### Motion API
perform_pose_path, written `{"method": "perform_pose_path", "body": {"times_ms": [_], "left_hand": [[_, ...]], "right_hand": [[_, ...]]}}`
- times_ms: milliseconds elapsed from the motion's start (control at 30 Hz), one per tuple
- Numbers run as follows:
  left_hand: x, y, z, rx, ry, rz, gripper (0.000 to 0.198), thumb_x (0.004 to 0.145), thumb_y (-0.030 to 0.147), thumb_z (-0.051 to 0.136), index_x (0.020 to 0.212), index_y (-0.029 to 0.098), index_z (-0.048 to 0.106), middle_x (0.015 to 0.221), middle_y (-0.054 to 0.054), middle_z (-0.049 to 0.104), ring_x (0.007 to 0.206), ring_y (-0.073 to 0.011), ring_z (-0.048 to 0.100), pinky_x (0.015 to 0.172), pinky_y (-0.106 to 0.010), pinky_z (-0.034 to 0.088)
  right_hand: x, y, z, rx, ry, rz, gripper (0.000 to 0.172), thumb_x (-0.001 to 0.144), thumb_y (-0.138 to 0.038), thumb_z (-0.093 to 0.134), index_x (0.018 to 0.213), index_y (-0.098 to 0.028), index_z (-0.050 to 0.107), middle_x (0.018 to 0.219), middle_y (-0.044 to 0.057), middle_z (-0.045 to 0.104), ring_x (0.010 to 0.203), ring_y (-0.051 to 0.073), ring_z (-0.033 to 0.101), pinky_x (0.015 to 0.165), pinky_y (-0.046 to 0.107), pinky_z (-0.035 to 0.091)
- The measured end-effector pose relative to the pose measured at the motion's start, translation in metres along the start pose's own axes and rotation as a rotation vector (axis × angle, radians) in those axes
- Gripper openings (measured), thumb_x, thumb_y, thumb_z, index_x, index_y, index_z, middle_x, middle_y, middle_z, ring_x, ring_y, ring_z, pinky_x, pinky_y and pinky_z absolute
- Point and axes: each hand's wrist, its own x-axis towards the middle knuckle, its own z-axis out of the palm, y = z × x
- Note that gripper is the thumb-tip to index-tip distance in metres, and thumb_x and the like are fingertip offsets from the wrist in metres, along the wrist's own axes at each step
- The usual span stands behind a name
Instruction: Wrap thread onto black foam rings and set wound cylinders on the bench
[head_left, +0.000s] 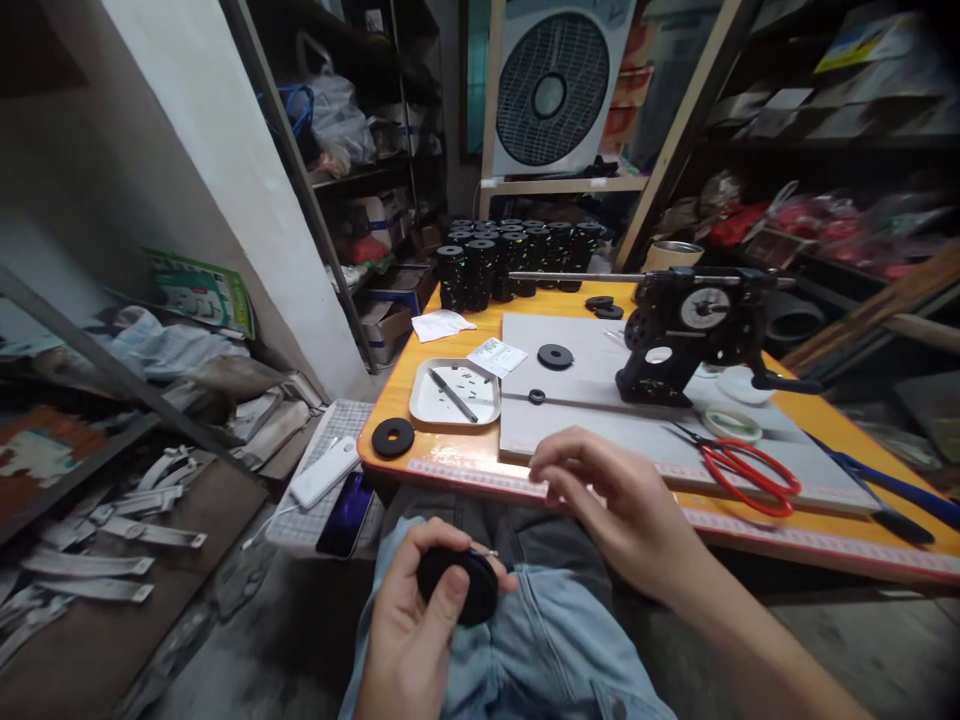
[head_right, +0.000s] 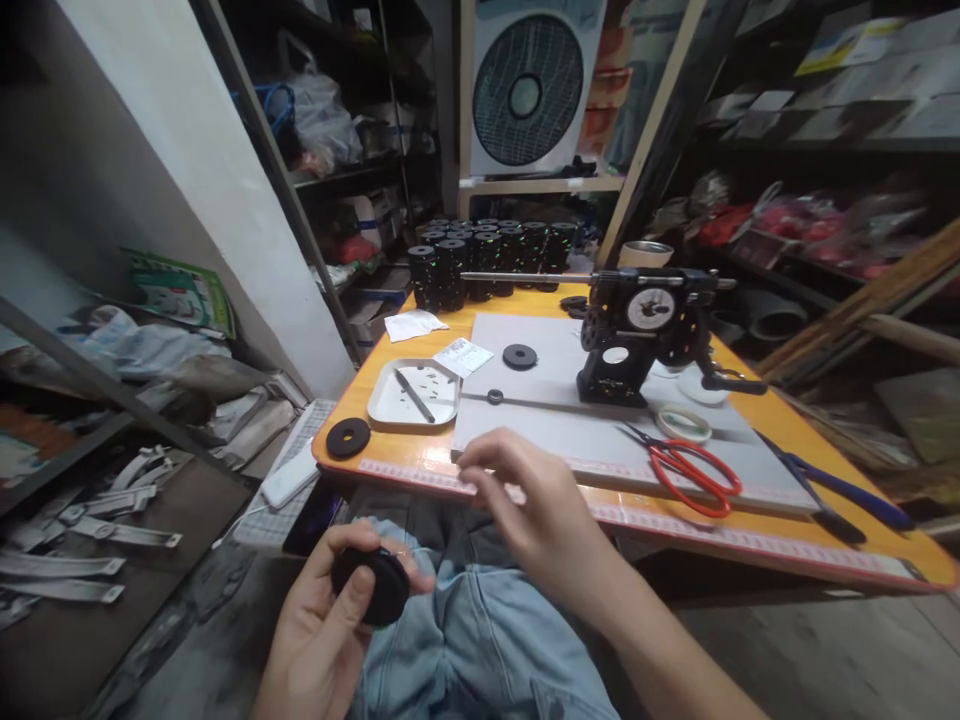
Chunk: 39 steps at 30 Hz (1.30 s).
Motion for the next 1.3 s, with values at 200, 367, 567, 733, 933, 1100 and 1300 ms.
{"method": "perform_pose_path", "body": {"times_ms": [200, 367, 567, 733, 933, 1100, 1300], "left_hand": [[-0.012, 0.004, 0.006, -0.107, -0.012, -0.069, 0.017, 0.078, 0.03, 0.076, 0.089, 0.02, 0.066, 0.078, -0.004, 0.069, 0.072, -0.0171, 0.067, 0.074, -0.033, 0.055], [-0.018, 0.007, 0.009, -0.121, -0.048, -0.082, 0.014, 0.08, 0.029, 0.075, 0.089, 0.021, 0.067, 0.081, -0.002, 0.068, 0.075, -0.0158, 0.067, 0.077, -0.032, 0.054], [-0.02, 0.009, 0.01, -0.123, -0.056, -0.074, 0.015, 0.079, 0.028, 0.076, 0.088, 0.021, 0.067, 0.081, -0.002, 0.066, 0.074, -0.0163, 0.067, 0.075, -0.031, 0.055], [-0.022, 0.009, 0.011, -0.13, -0.071, -0.066, 0.012, 0.079, 0.027, 0.075, 0.087, 0.021, 0.068, 0.08, -0.001, 0.065, 0.072, -0.0145, 0.065, 0.075, -0.03, 0.054], [-0.023, 0.01, 0.012, -0.12, -0.078, -0.075, 0.011, 0.079, 0.029, 0.075, 0.085, 0.022, 0.069, 0.079, 0.0, 0.063, 0.069, -0.0122, 0.062, 0.074, -0.028, 0.054], [-0.023, 0.008, 0.009, -0.118, -0.044, -0.124, 0.024, 0.077, 0.033, 0.077, 0.098, 0.024, 0.068, 0.079, 0.0, 0.064, 0.068, -0.0128, 0.062, 0.07, -0.027, 0.055], [-0.023, 0.005, 0.006, -0.153, -0.079, -0.193, 0.023, 0.08, 0.034, 0.074, 0.097, 0.024, 0.062, 0.075, 0.0, 0.061, 0.065, -0.0144, 0.063, 0.057, -0.025, 0.055]], "right_hand": [[-0.032, -0.048, 0.004, 0.399, -0.053, -0.107, 0.019, 0.095, -0.006, 0.05, 0.102, -0.021, 0.058, 0.094, 0.003, 0.064, 0.089, 0.013, 0.063, 0.078, 0.022, 0.052], [-0.034, -0.05, 0.002, 0.407, -0.053, -0.114, 0.021, 0.094, -0.003, 0.05, 0.102, -0.021, 0.058, 0.094, 0.004, 0.064, 0.088, 0.013, 0.063, 0.076, 0.023, 0.052], [-0.035, -0.055, 0.0, 0.428, -0.069, -0.108, 0.021, 0.094, -0.003, 0.049, 0.101, -0.02, 0.059, 0.093, 0.004, 0.063, 0.084, 0.013, 0.062, 0.073, 0.022, 0.052], [-0.035, -0.057, -0.001, 0.437, -0.089, -0.103, 0.019, 0.095, -0.005, 0.049, 0.1, -0.02, 0.059, 0.092, 0.003, 0.062, 0.082, 0.012, 0.061, 0.072, 0.022, 0.05], [-0.035, -0.058, -0.004, 0.493, -0.179, -0.105, 0.018, 0.096, -0.006, 0.047, 0.101, -0.02, 0.058, 0.091, 0.004, 0.061, 0.083, 0.013, 0.061, 0.072, 0.024, 0.05], [-0.038, -0.058, -0.007, 0.495, -0.286, -0.064, 0.014, 0.098, -0.011, 0.046, 0.1, -0.021, 0.057, 0.093, 0.004, 0.061, 0.084, 0.014, 0.061, 0.074, 0.025, 0.05], [-0.04, -0.056, -0.009, 0.465, -0.318, -0.086, 0.016, 0.098, -0.01, 0.047, 0.102, -0.021, 0.056, 0.098, 0.005, 0.063, 0.09, 0.015, 0.062, 0.078, 0.024, 0.05]]}}
